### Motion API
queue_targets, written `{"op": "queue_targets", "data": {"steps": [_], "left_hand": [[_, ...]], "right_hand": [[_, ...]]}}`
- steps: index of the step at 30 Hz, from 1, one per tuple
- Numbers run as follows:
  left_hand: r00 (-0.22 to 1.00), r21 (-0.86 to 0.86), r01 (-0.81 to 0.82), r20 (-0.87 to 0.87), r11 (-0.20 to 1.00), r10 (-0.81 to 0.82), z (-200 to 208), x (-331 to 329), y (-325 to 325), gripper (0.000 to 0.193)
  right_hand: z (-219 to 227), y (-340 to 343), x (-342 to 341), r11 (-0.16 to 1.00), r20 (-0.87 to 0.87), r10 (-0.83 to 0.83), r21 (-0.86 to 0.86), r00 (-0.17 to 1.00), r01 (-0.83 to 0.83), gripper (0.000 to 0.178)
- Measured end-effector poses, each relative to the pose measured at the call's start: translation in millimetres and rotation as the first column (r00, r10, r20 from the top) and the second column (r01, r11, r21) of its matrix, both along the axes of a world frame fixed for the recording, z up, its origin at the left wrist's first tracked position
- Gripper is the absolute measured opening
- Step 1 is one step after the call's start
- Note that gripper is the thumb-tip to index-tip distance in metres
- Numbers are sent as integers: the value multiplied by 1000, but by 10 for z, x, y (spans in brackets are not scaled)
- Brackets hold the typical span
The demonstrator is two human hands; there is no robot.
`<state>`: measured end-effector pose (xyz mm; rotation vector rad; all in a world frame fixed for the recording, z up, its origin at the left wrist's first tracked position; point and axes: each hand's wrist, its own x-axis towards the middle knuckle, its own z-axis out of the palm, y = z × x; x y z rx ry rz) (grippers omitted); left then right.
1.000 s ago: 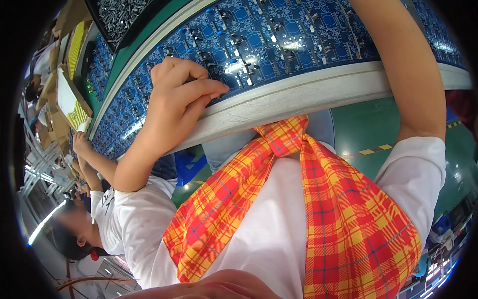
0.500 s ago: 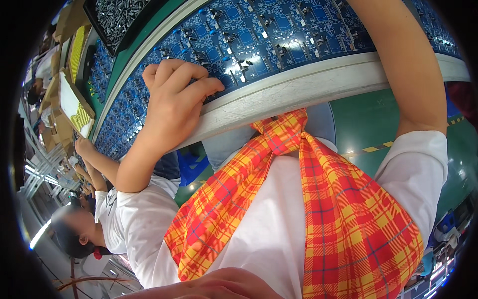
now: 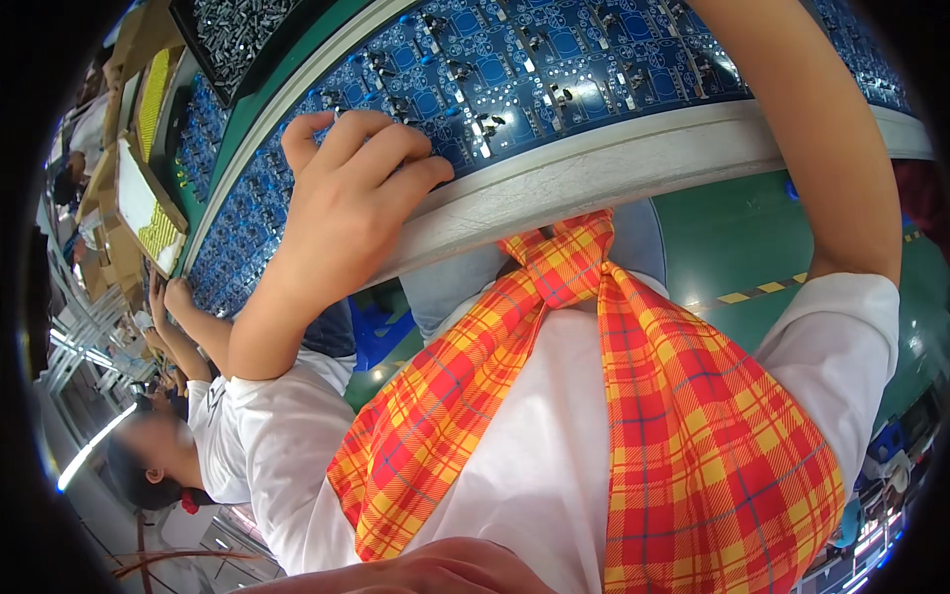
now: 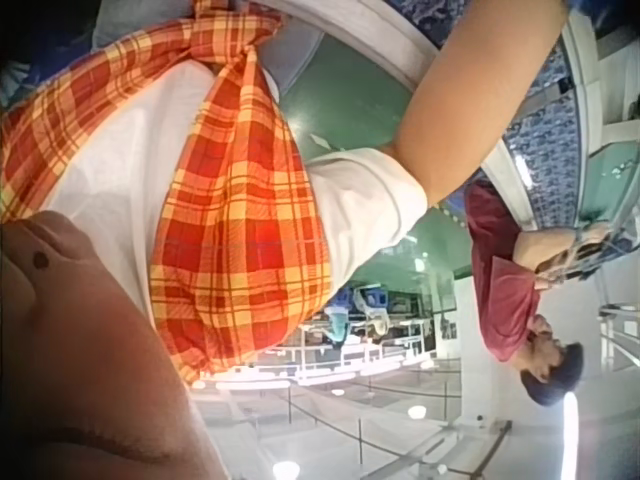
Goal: The person assembles circuit boards along an assembly line by picking electronic components from containers and inserting them into the circuit boards by hand.
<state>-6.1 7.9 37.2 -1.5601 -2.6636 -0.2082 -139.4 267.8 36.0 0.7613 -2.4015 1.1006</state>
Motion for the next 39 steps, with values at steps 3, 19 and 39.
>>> {"op": "queue_targets", "data": {"steps": [3,19,39], "left_hand": [[996,-87,87,-24,992,-89,61,-34,39,19],[800,150,-564,-146,812,582,60,-1573,-569,15],[725,804,-416,575,425,-379,90,-1173,-248,13]], "right_hand": [[63,7,206,1000,54,7,17,999,-8,21],[24,-38,469,978,313,69,166,947,-126,12],[52,-207,401,791,148,51,598,988,-130,5]]}}
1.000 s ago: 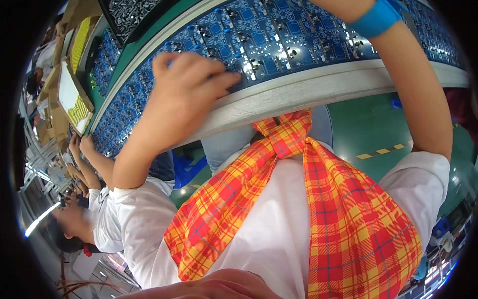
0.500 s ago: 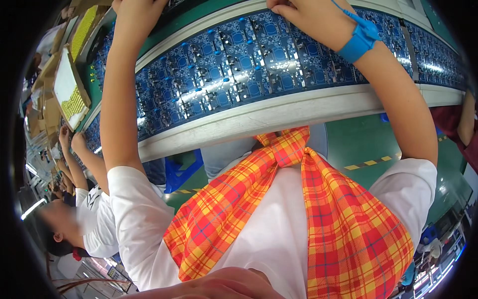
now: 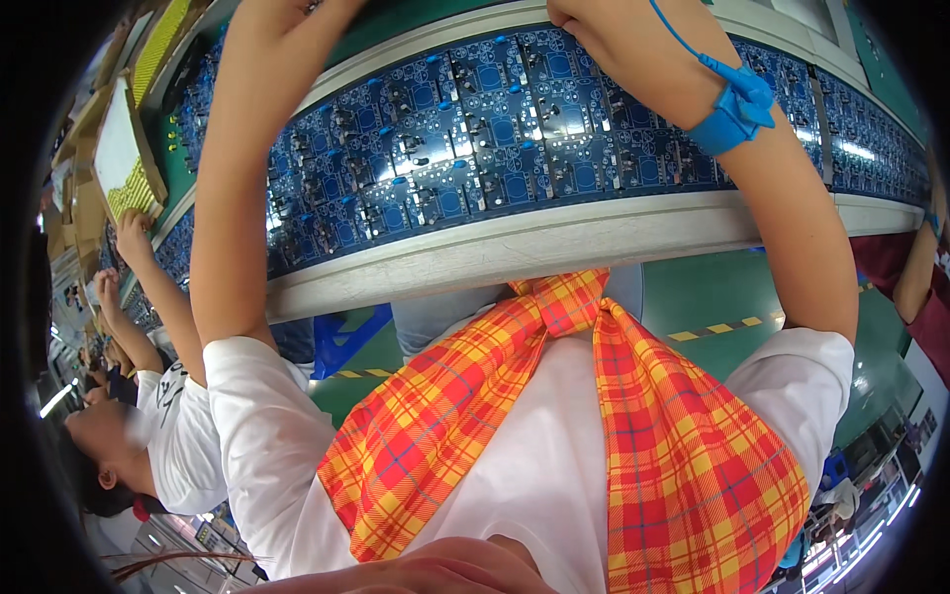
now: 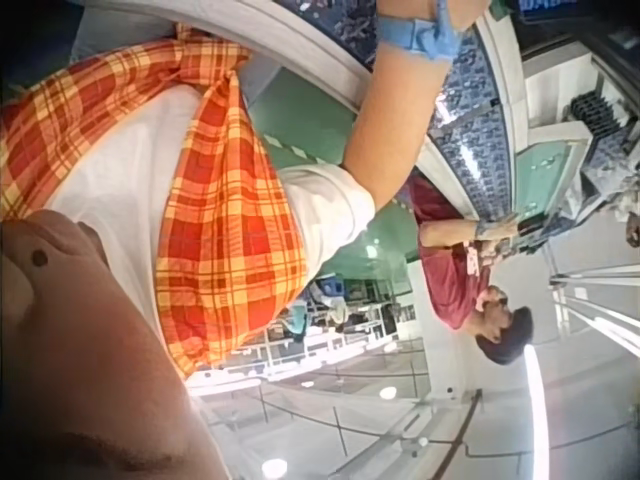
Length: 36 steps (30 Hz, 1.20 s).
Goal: The person assembles circuit boards along an assembly line by picking electronic components from containers and inserting them into the circuit boards by hand.
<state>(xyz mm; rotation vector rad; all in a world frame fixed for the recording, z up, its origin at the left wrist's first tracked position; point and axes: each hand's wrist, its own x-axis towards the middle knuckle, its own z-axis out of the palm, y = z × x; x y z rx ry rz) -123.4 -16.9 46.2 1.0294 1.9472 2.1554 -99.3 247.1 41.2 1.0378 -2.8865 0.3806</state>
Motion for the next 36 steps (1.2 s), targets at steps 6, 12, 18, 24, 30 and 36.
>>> {"op": "queue_targets", "data": {"steps": [6,12,18,24,30,36], "left_hand": [[944,-627,-267,-321,731,69,313,413,202,17],[993,-706,-118,-98,699,69,288,418,247,19],[979,-685,-175,-199,707,49,-121,337,134,18],[979,-728,-178,-202,662,42,-184,307,189,18],[906,-695,-278,-420,663,-60,-303,266,305,13],[818,-728,-333,-539,600,-201,-341,198,409,10]], "right_hand": [[37,-78,39,994,-86,32,106,996,-23,6],[66,-118,19,987,-63,9,161,998,1,9],[80,-124,6,992,39,-27,127,999,22,12],[65,37,-258,983,41,-102,-151,994,107,18],[-246,148,-777,917,-11,-152,-374,988,137,22],[-354,197,-914,871,79,-126,-468,989,148,22]]}}
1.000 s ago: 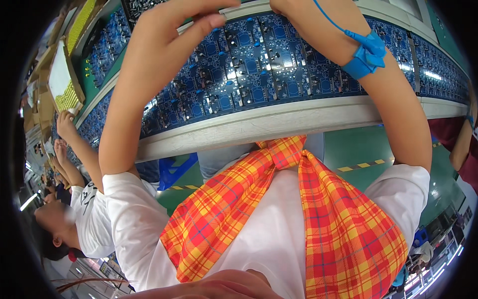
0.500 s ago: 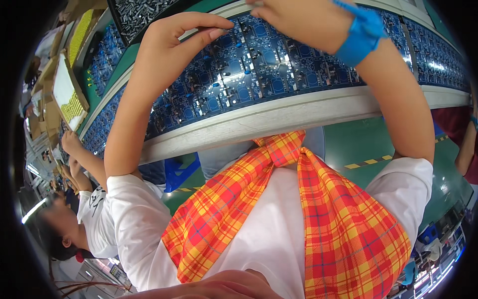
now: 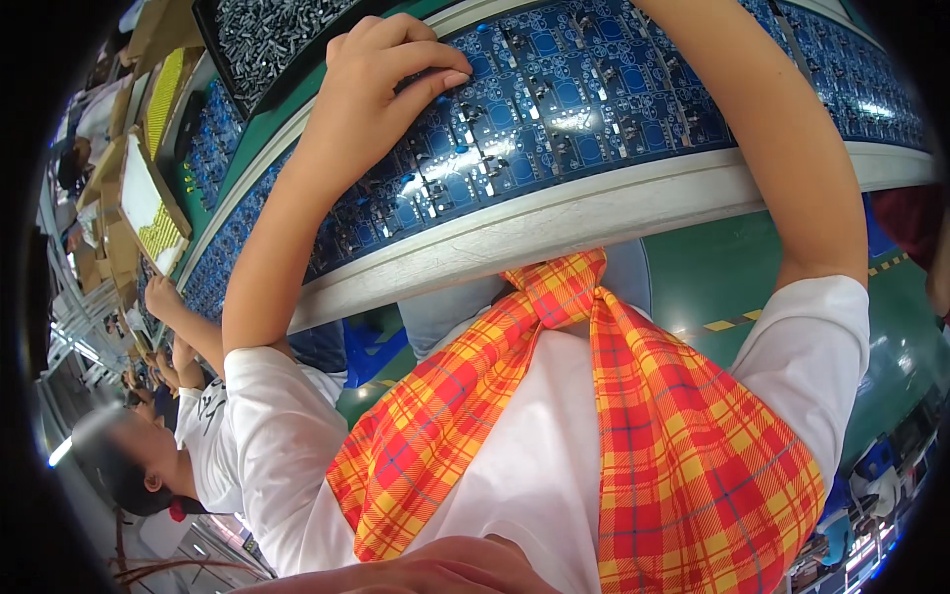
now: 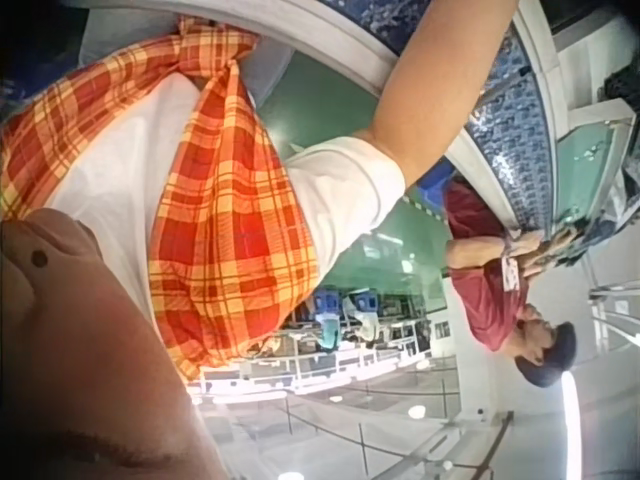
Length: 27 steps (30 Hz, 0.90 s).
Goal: The person assembles circuit boards along an assembly line by picking electronic components from containers and inserting them into the circuit boards by hand.
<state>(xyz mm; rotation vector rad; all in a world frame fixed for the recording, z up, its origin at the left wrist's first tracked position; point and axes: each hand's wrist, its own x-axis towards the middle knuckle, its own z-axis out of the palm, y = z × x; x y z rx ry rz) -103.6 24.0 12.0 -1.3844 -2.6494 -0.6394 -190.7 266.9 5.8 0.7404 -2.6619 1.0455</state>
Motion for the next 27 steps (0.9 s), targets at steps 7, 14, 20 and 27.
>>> {"op": "queue_targets", "data": {"steps": [7,14,20,27], "left_hand": [[985,-106,3,-171,994,-21,-21,12,-4,9],[969,-107,-15,-248,994,-12,-1,58,31,8],[956,-107,3,-291,994,-34,-4,74,58,8],[994,-140,-70,-99,988,56,372,65,161,19]], "right_hand": [[-11,-2,45,976,-14,-78,-206,997,73,21],[18,-2,92,954,-7,-86,-290,996,80,21],[59,83,82,926,74,27,-377,997,3,21],[319,156,522,953,123,14,-301,992,24,21]]}}
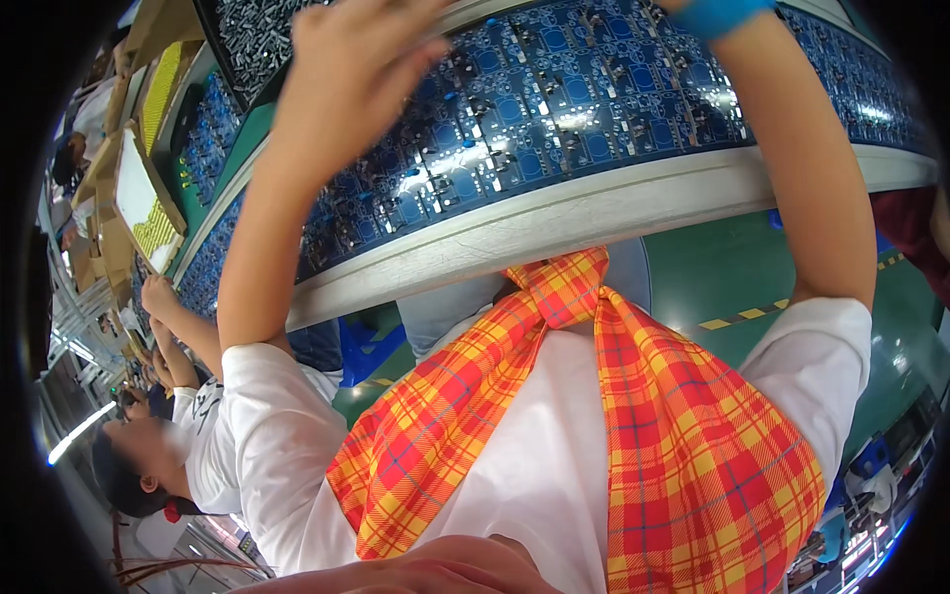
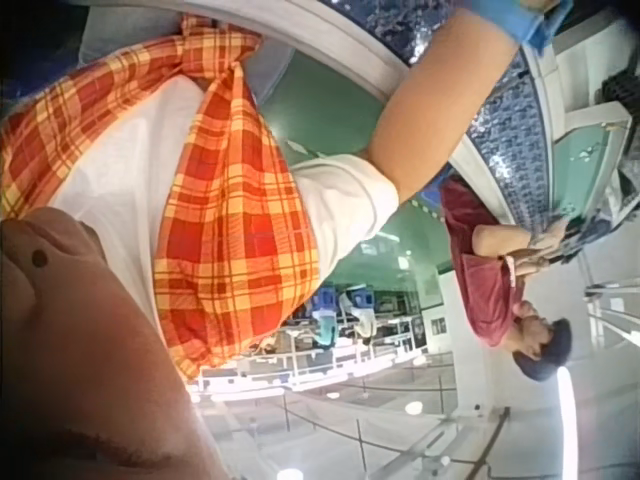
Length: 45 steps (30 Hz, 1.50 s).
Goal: The person assembles circuit boards along an assembly line by picking electronic components from containers and inserting them into the circuit boards by hand.
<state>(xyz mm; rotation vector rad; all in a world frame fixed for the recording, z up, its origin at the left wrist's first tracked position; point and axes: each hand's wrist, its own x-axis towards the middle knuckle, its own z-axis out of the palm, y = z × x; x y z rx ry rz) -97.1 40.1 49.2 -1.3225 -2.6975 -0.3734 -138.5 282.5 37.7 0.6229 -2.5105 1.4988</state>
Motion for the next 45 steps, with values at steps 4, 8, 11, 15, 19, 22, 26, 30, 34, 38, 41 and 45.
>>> {"op": "queue_targets", "data": {"steps": [4,8,11,15,19,22,26,30,34,38,41,45], "left_hand": [[861,195,-392,-268,899,433,70,-337,-400,17],[786,-52,-553,-362,832,500,60,-525,-409,16],[790,-84,-554,-365,828,492,60,-551,-440,16],[790,46,-493,-395,869,469,-53,-586,-500,16],[857,245,-305,-350,920,377,-78,-361,-436,11],[981,263,-190,10,946,194,114,113,-295,13],[848,217,-349,487,912,209,-84,242,-342,15],[901,325,-128,432,937,-27,-112,170,-389,19],[769,295,-285,639,912,33,-113,203,-356,18],[742,306,-327,669,894,43,-154,233,-346,19],[762,300,-300,646,906,38,-165,255,-321,18],[795,301,-222,606,927,-6,-179,255,-193,16]], "right_hand": [[129,-56,448,918,2,113,382,994,-105,24],[-178,-23,691,883,72,155,436,985,-171,17],[-243,-66,659,805,-112,278,569,954,-168,14],[-213,-143,647,751,-213,339,648,916,-127,11],[-187,-170,673,725,-220,332,681,917,-99,10],[-158,-195,693,705,-205,324,703,923,-91,10],[-152,-248,696,685,-187,315,723,931,-87,10],[-162,-270,726,665,-188,305,743,934,-68,12],[-176,-289,786,630,-201,311,775,929,-43,17],[-158,-183,732,711,-206,266,702,942,-47,21],[-29,-60,436,826,-142,187,559,972,-77,23],[5,-67,-192,897,-259,-118,386,959,215,25]]}}
